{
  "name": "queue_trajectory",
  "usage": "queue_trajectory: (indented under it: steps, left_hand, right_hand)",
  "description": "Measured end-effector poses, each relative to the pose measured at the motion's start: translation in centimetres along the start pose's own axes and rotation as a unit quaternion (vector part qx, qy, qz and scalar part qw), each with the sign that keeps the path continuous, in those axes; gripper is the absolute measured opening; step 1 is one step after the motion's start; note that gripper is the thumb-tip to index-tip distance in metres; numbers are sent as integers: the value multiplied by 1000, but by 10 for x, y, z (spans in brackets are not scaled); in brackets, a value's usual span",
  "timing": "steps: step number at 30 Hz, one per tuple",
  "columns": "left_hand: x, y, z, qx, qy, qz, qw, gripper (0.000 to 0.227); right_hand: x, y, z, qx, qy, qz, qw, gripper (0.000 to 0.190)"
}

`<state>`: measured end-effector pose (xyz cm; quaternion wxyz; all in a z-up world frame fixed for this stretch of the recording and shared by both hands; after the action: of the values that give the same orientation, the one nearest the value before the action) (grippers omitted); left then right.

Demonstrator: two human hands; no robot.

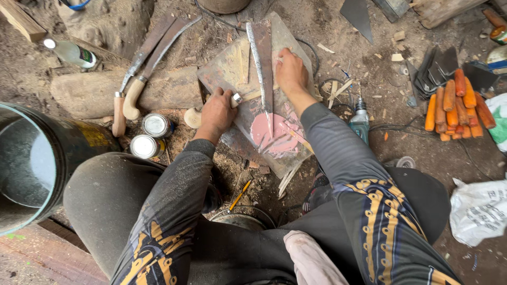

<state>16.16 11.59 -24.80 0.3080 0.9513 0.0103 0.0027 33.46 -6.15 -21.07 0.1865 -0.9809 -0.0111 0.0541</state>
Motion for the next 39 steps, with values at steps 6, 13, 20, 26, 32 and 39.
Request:
queue_trajectory:
  steps: [6,13,20,26,32,39]
  left_hand:
    - [2,11,-23,-53,117,45,991,37]
    - [11,78,-97,-93,246,120,957,33]
    - [-42,116,-186,-77,316,201,924,34]
    - [-72,122,-212,-133,364,202,899,33]
    - [-66,126,-206,-299,310,167,887,22]
    - [-53,124,-192,-292,301,139,897,33]
  right_hand:
    - [-84,91,-43,-64,41,-47,996,18]
    - [-199,145,-29,-132,-12,-80,988,39]
    - [-206,155,-42,-48,-10,-81,996,19]
    - [-230,154,-39,-17,48,-21,998,22]
    - [-239,145,-22,-4,25,-27,999,14]
    - [-252,126,-14,-21,-42,-75,996,13]
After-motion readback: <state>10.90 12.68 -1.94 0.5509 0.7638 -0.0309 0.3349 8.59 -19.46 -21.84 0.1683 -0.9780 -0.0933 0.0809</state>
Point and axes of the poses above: each hand's wrist, its own x-axis towards the middle knuckle, its own z-axis out of the palm, y = z × x, the point moved 4 cm from there along x, towards the middle knuckle, and after that the axes turned 14 degrees about z, right-handed, at the moved point
